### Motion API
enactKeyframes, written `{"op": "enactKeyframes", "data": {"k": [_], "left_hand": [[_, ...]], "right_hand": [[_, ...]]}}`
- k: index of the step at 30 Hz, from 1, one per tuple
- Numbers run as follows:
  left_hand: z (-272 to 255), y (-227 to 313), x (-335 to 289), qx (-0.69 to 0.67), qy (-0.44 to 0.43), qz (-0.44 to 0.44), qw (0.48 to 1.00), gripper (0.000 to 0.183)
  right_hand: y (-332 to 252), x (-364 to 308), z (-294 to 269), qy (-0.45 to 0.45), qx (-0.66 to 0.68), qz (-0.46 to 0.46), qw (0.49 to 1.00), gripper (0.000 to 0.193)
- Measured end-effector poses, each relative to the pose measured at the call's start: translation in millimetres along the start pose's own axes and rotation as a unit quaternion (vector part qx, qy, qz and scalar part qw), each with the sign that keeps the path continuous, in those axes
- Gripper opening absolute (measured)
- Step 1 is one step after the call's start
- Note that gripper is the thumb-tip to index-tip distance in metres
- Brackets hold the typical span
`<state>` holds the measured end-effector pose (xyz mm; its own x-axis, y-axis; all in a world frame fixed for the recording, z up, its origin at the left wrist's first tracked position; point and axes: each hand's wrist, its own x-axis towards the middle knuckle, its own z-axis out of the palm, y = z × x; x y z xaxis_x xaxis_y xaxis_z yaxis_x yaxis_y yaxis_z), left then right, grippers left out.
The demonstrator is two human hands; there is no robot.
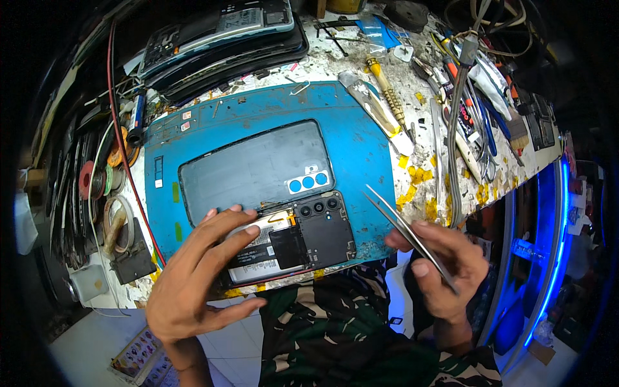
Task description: The person opens a smartphone, removes the back cover, and uses a prying tool to detach internal components. They manipulate the camera module and battery area, then reposition the back cover. The task ends with the phone partially disassembled on the workbench.
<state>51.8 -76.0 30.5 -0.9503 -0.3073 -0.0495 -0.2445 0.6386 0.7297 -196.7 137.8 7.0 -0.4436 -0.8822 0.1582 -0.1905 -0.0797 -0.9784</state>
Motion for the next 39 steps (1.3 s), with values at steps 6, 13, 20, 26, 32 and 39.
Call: {"op": "enactKeyframes", "data": {"k": [6, 13, 20, 26, 32, 39], "left_hand": [[46.4, 19.8, 18.1, 0.097, 0.154, 0.029, 0.983, 0.082], [72.0, 38.3, 24.7, 0.076, 0.255, 0.100, 0.959, 0.043], [84.2, 39.1, 31.3, -0.091, 0.231, 0.094, 0.964, 0.032], [76.5, 39.5, 34.9, -0.043, 0.216, 0.105, 0.970, 0.035], [66.0, 37.5, 44.1, 0.090, 0.228, 0.058, 0.968, 0.054], [54.1, 33.1, 47.6, 0.186, 0.078, -0.029, 0.979, 0.080]], "right_hand": [[15.9, 4.8, 5.5, 0.095, 0.156, 0.029, 0.983, 0.030], [-1.1, 13.8, -1.3, -0.066, -0.003, -0.010, 0.998, 0.028], [-6.3, 17.7, 6.6, -0.078, 0.041, -0.027, 0.996, 0.023], [-6.6, 21.7, 11.0, -0.105, -0.004, -0.010, 0.994, 0.024], [-2.9, 21.5, 18.0, 0.001, 0.001, -0.016, 1.000, 0.016], [13.9, 32.6, 27.4, 0.015, -0.145, -0.083, 0.986, 0.019]]}}
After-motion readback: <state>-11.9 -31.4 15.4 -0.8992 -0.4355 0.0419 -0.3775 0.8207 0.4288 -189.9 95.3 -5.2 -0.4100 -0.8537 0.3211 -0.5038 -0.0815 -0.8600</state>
